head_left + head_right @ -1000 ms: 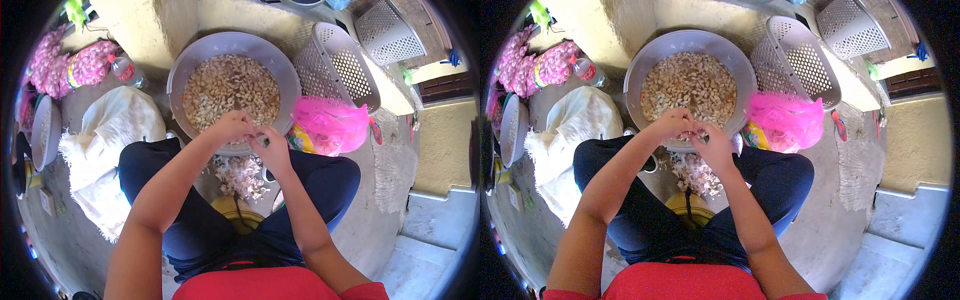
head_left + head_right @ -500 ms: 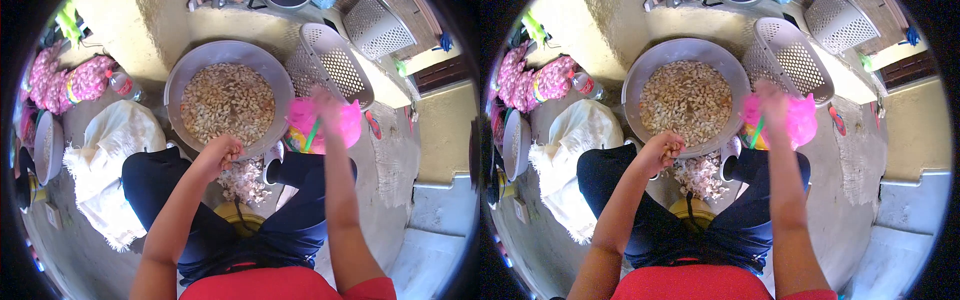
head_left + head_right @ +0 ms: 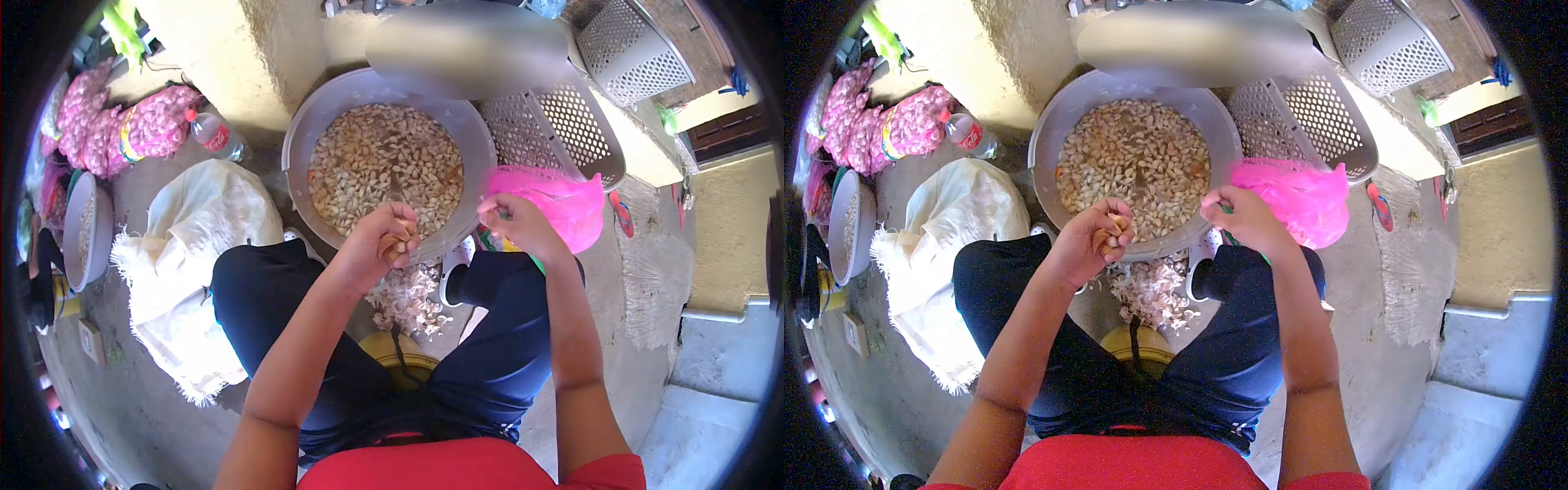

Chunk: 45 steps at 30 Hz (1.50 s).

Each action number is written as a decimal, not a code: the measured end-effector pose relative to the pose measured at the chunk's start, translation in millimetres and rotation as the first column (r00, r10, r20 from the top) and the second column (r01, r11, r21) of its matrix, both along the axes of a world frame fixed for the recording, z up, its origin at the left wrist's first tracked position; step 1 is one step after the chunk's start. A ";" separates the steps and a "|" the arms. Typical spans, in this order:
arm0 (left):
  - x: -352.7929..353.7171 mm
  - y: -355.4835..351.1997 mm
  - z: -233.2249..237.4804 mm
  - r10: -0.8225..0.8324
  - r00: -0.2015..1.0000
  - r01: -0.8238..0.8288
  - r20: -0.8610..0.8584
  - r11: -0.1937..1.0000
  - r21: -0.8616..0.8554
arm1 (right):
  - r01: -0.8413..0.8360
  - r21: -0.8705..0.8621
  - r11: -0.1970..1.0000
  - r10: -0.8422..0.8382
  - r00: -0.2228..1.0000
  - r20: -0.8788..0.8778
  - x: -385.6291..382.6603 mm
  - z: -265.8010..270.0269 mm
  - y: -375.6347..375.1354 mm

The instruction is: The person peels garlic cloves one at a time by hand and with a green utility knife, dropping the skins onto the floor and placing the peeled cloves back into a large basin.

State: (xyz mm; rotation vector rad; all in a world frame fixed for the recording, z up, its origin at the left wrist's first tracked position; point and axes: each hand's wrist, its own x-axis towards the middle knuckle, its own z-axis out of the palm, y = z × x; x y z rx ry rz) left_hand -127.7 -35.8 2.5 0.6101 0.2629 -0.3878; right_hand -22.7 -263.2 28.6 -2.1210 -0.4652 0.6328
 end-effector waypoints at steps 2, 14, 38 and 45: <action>1.2 -0.8 -0.7 -0.002 1.000 0.002 0.013 1.000 -0.014 | 0.009 0.098 0.995 -0.030 0.977 0.211 -9.2 -4.6 -5.0; 8.0 4.9 10.5 -0.004 0.996 -0.011 0.085 0.985 0.174 | 0.153 0.094 0.984 -0.145 0.986 -0.085 -28.4 11.2 -14.6; 92.9 45.9 36.0 -0.007 0.962 -0.130 0.273 0.868 0.480 | 0.105 0.386 0.916 -0.093 0.994 -0.050 23.3 33.1 107.0; 101.9 48.2 45.1 -0.086 0.967 -0.109 0.240 0.712 0.694 | 0.172 0.379 0.909 -0.139 0.984 -0.112 41.6 26.4 107.9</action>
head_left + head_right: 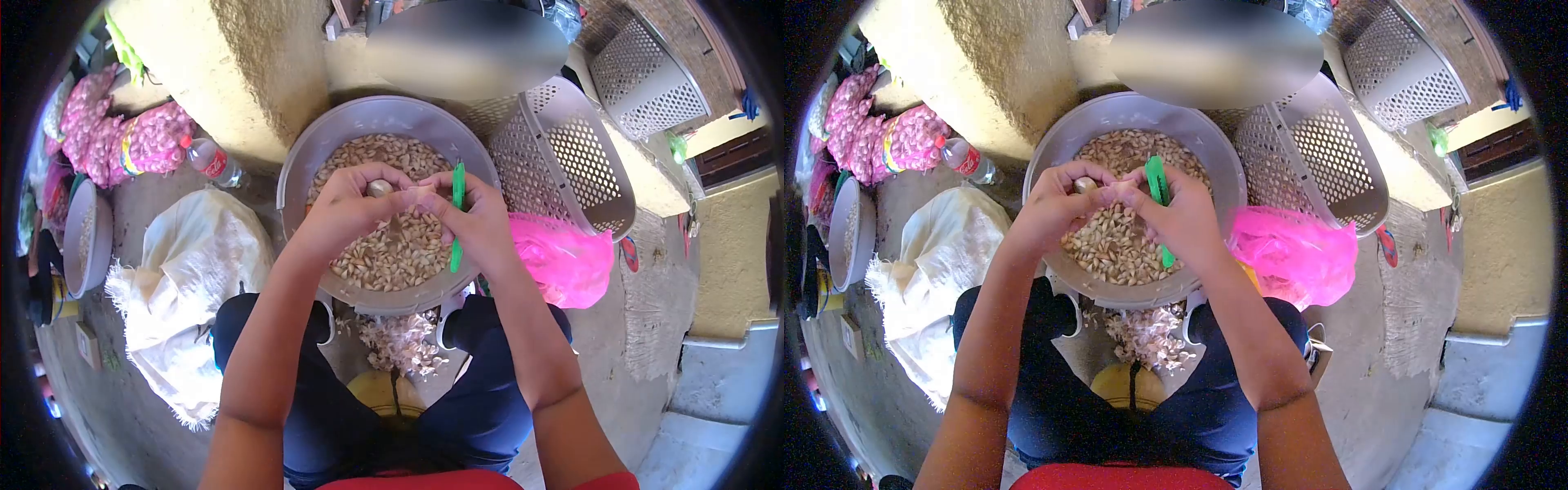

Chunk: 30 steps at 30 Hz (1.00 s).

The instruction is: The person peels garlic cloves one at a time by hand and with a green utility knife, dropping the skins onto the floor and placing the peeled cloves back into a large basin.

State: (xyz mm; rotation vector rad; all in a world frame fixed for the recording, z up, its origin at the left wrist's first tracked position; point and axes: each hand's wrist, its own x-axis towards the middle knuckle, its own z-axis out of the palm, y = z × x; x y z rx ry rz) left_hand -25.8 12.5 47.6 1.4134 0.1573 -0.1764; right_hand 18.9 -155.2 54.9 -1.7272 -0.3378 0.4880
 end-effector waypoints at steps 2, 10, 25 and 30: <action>1.1 -1.6 2.2 0.001 0.996 -0.026 0.091 0.963 0.268 | -0.014 -0.066 0.998 0.017 0.999 0.035 2.6 2.4 -0.1; 1.9 -10.2 -17.3 0.049 0.908 -0.230 0.416 0.888 0.398 | 0.071 -0.198 0.978 0.003 0.936 0.353 3.9 -13.3 0.3; 4.0 -21.2 -25.6 -0.027 0.688 -0.468 0.725 0.747 0.473 | 0.134 0.165 0.977 -0.042 0.882 -0.469 10.9 -7.0 -2.3; 4.5 -22.1 -27.7 -0.128 0.649 -0.429 0.750 0.752 0.500 | 0.065 0.203 0.977 0.064 0.820 -0.569 15.3 -10.4 -7.5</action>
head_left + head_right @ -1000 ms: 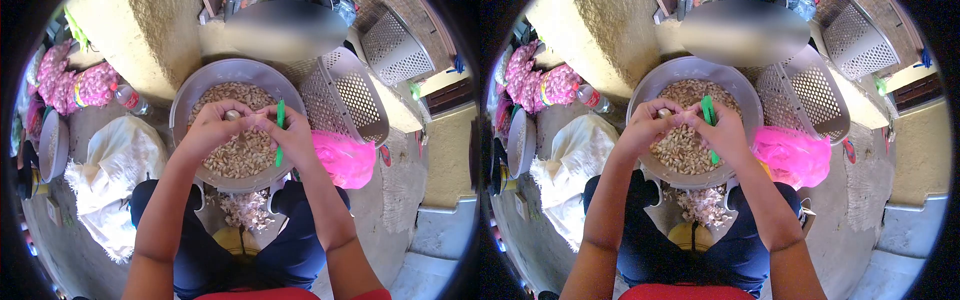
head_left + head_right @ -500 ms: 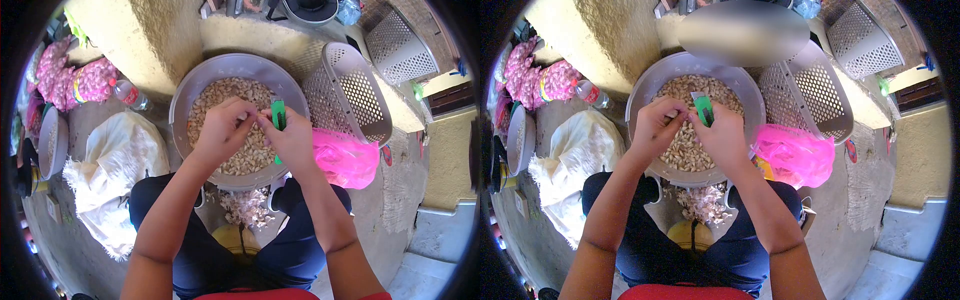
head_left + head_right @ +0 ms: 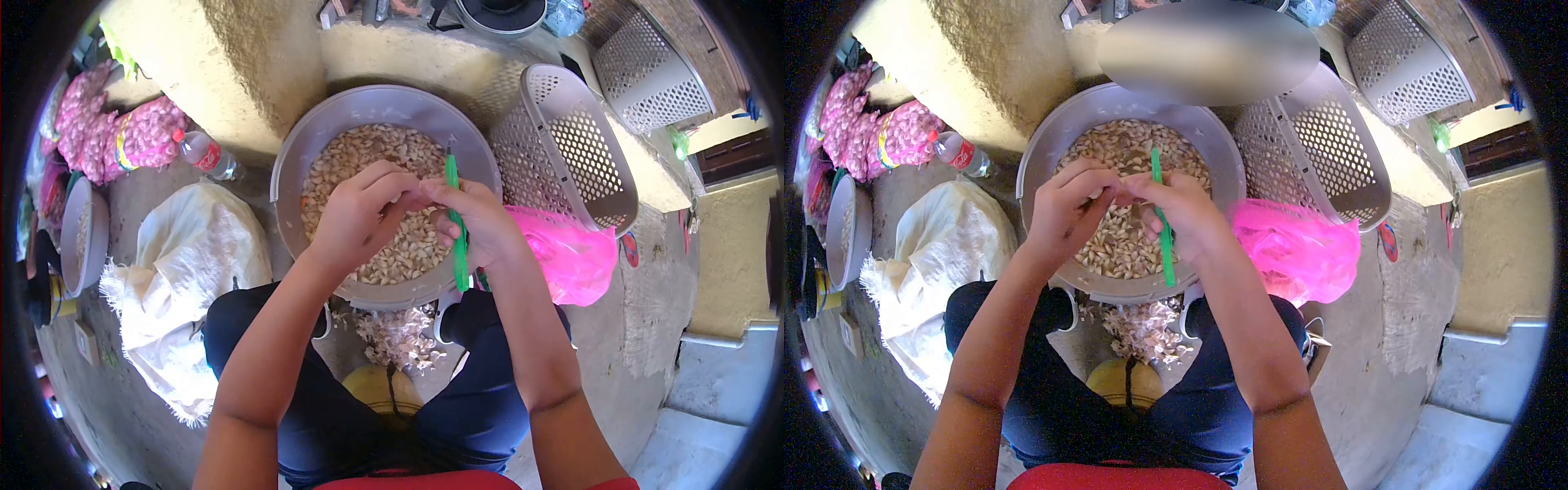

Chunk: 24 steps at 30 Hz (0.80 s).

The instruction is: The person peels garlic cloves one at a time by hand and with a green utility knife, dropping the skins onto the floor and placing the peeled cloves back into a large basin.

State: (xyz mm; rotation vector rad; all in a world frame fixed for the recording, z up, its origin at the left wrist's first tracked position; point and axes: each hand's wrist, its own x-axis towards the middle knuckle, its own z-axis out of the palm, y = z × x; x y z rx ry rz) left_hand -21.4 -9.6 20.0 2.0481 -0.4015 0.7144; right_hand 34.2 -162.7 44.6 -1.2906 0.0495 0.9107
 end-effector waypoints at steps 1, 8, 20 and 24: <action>-0.6 -0.2 0.2 0.001 1.000 -0.001 -0.005 1.000 0.004 | -0.015 0.023 1.000 0.016 1.000 -0.020 0.7 -1.2 -0.6; -2.6 -7.9 -8.0 -0.011 1.000 0.012 -0.015 0.998 0.063 | 0.155 0.196 0.968 -0.126 0.980 -0.154 3.9 -12.2 -0.2; -0.2 -10.7 -4.0 -0.242 0.715 -0.275 -0.656 0.765 -0.583 | 0.196 0.233 0.953 -0.195 0.980 -0.031 0.1 -12.4 3.5; 0.2 -8.0 2.5 -0.106 0.756 -0.329 -0.646 0.792 -0.515 | 0.170 0.159 0.973 -0.176 0.984 0.026 -2.7 -10.9 6.6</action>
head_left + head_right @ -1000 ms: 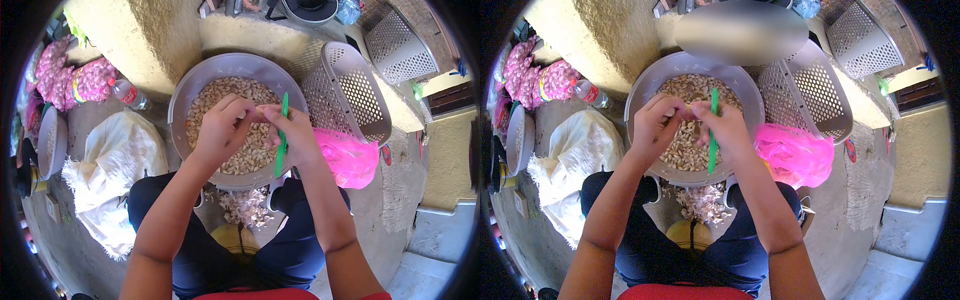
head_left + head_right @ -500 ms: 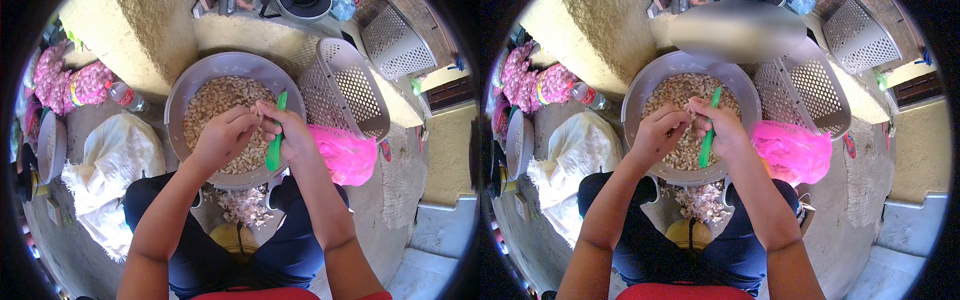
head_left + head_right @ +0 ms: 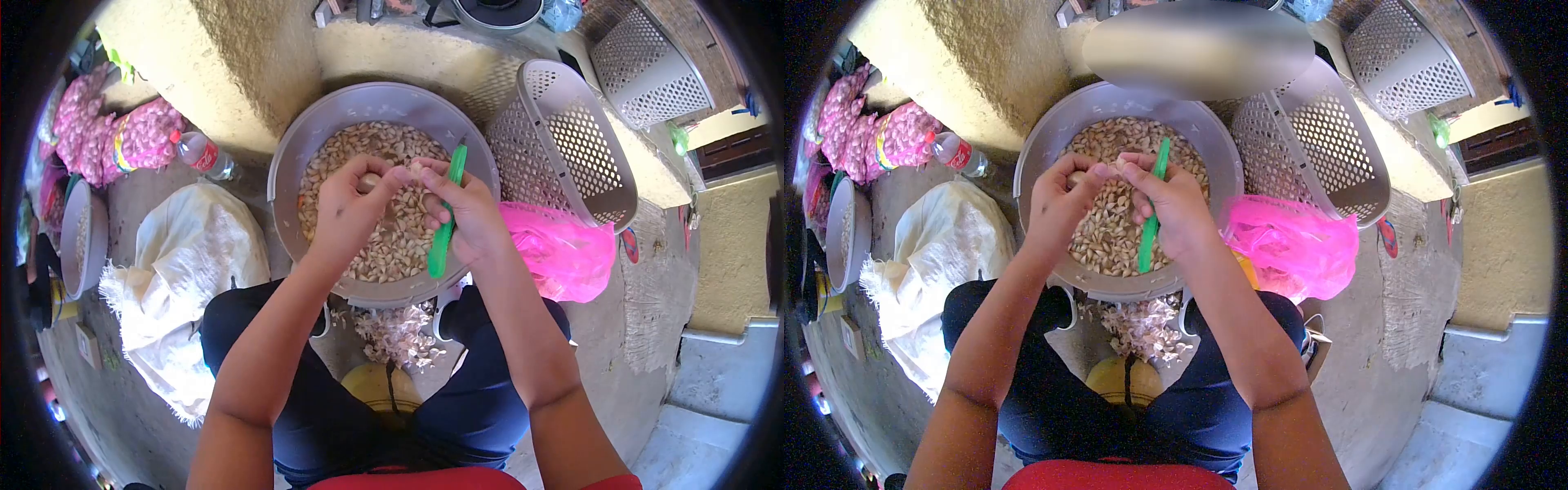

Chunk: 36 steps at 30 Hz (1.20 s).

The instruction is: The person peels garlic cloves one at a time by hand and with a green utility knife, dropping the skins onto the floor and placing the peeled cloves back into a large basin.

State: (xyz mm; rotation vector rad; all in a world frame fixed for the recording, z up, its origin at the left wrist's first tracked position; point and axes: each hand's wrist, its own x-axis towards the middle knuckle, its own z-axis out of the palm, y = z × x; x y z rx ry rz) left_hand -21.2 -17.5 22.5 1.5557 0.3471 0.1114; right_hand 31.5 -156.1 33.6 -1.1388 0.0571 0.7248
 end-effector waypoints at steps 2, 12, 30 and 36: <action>3.9 2.1 -8.1 0.056 0.981 -0.053 0.184 0.998 -0.020 | -0.012 -0.066 0.998 0.016 0.998 0.060 -0.1 -2.2 0.4; 2.0 15.5 -7.7 -0.149 0.939 0.028 0.311 0.932 0.362 | 0.021 -0.407 0.913 0.158 0.903 0.400 -1.7 -3.0 1.5; 0.9 18.3 -8.8 -0.063 0.997 0.062 0.035 0.998 0.028 | -0.043 -0.310 0.950 0.111 0.972 0.206 -4.0 -3.7 3.6; -1.2 8.7 -13.3 -0.112 0.891 -0.128 0.440 0.867 0.481 | -0.092 -0.035 0.995 0.088 0.990 -0.112 0.4 -12.3 1.1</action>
